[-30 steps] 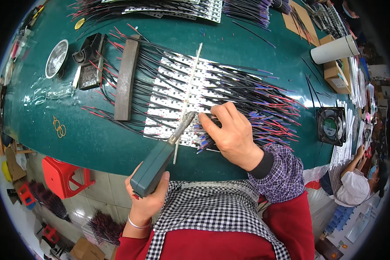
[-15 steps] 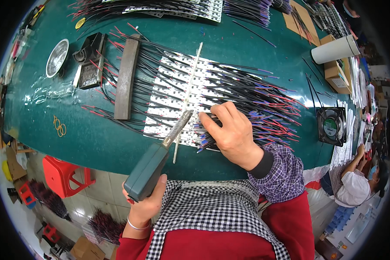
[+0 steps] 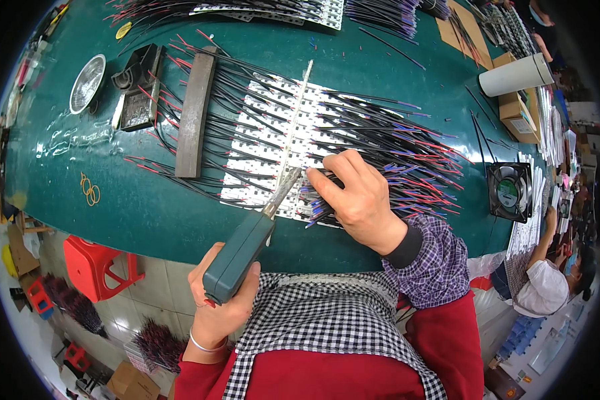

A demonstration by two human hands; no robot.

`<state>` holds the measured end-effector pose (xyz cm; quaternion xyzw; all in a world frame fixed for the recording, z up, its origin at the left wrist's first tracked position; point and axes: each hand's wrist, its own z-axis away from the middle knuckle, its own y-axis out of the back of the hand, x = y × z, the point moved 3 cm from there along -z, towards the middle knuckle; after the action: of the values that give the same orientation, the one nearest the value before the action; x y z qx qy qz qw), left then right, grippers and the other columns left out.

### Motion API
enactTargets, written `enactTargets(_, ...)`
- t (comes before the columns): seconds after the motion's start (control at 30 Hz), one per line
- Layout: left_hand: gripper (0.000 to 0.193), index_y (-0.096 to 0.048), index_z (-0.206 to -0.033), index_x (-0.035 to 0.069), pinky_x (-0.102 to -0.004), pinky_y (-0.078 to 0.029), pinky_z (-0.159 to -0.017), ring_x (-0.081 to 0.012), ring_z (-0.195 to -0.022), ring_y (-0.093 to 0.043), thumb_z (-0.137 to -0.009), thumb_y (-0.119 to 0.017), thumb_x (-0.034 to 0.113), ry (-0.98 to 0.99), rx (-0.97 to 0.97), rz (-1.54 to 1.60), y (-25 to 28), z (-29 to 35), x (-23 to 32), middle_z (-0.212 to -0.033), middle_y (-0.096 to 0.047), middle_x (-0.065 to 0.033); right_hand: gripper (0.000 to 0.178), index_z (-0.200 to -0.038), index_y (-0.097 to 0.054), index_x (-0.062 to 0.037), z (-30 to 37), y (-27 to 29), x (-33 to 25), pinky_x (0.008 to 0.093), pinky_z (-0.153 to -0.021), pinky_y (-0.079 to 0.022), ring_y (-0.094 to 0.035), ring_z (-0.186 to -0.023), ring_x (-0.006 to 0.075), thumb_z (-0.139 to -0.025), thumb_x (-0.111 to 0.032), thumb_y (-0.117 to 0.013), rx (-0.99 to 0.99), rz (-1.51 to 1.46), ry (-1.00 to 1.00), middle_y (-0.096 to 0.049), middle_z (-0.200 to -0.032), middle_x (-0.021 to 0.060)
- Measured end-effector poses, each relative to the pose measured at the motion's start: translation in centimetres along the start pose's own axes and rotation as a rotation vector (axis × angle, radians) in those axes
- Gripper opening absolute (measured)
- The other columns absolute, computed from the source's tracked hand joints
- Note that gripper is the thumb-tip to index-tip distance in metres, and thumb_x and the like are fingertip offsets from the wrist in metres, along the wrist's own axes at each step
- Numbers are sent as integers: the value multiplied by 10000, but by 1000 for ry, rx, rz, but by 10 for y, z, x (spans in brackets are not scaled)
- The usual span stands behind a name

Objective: The person aligns wires on circuit boards using a stick and by hand, organizes wire bundles on the table, and applies a handheld soldering tool to the wire connections.

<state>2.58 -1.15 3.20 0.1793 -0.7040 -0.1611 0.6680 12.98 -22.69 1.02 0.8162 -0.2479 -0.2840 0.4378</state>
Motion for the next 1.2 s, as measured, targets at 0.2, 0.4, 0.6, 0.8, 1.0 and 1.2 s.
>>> enactTargets(0.2, 107, -661, -858, -47, -281, -428, -507, -146, -545, -534, -760, -700, -63, 121, -12, 97, 6, -6, 10, -748, -598, -80, 228, -927, -646, -34, -2, -1, 0, 296, -591, -456, -550, -852, 202, -719, -123, -618, -17, 27, 31, -527, -897, 54)
enactTargets(0.4, 115, -672, -878, -45, -259, -454, -535, -139, -601, -607, -775, -724, -44, 89, 53, 96, 6, 5, 5, -796, -650, -92, 223, -919, -639, -36, -3, -1, -1, 293, -601, -451, -548, -859, 200, -719, -133, -612, 8, 55, 82, -528, -904, 53)
enactTargets(0.6, 332, -640, -1130, -29, -232, -446, -539, -98, -635, -565, -807, -708, -70, 316, 194, 299, 13, 28, -5, -987, -671, -98, 299, -1006, -670, -38, -3, 2, -2, 333, -641, -503, -591, -887, 251, -712, -86, -640, -87, 23, 41, -569, -969, 88)
enactTargets(0.8, 397, -624, -1202, -33, -221, -424, -514, -79, -623, -540, -814, -689, -86, 271, 173, 351, 12, 25, -9, -1066, -683, -109, 252, -966, -648, -23, 1, 5, 0, 311, -640, -463, -558, -879, 214, -730, -106, -620, -60, 16, 46, -542, -934, 72)
enactTargets(1.0, 404, -643, -1211, -25, -248, -530, -725, -125, -842, -659, -816, -724, -60, 129, 40, 20, 4, 21, -9, -1090, -715, -96, 290, -1014, -654, -15, 0, 4, 0, 324, -683, -487, -573, -896, 227, -732, -75, -624, -69, 16, -2, -556, -965, 86)
enactTargets(1.2, 155, -684, -879, -36, -264, -488, -586, -121, -616, -616, -742, -753, -55, 99, 162, 237, -3, 5, -10, -786, -685, -77, 268, -991, -656, -28, 0, 2, 4, 322, -659, -493, -583, -899, 229, -727, -68, -628, -57, 2, -8, -557, -950, 85)
